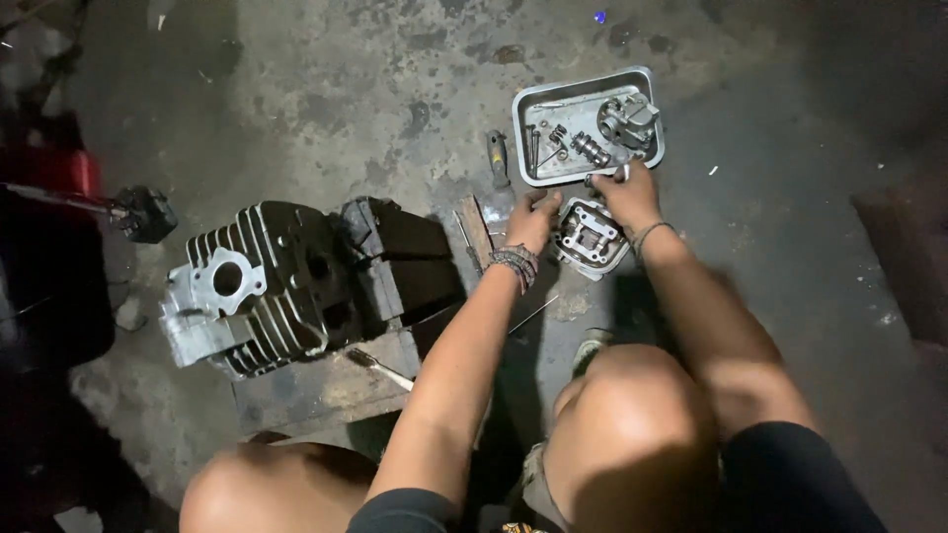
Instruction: The person sits on the floor and uses pliers to manipulate a spring and small metal parts. They then use a screwdriver to tighten bolts on a disassembled engine block resting on a wooden block.
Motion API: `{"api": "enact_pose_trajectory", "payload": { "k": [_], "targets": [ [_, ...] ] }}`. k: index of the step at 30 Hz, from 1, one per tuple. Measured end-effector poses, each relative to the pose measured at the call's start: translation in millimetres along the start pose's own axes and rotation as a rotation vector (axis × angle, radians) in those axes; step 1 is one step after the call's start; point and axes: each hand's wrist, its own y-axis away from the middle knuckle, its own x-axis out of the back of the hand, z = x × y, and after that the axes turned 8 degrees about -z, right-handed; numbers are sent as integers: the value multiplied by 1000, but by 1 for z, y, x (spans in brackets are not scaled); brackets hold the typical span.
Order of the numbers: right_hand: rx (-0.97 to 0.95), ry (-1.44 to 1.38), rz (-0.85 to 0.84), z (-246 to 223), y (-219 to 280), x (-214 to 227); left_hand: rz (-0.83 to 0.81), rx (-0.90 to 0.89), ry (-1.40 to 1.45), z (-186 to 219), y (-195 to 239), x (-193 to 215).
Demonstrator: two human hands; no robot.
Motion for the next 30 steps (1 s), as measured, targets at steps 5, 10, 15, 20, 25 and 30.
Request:
{"api": "enact_pose_trajectory", "payload": {
  "k": [5,10,15,20,25,30],
  "targets": [
    [-102,29,76,12,-27,-16,25,57,-53,-26,-17,5],
    [-157,101,98,41,-64,-32,31,47,72,-40,-16,16],
    [-203,210,92,35,-82,-41,24,99,26,-24,11,29],
    [-211,216,70,1,-53,-44,39,65,140,-32,18,44],
    [-119,243,12,-26,-27,-32,32,2,148,-19,37,44],
    [-39,383,-48,-67,5,-21,38,-86,59,23,88,29]
  ]
}}
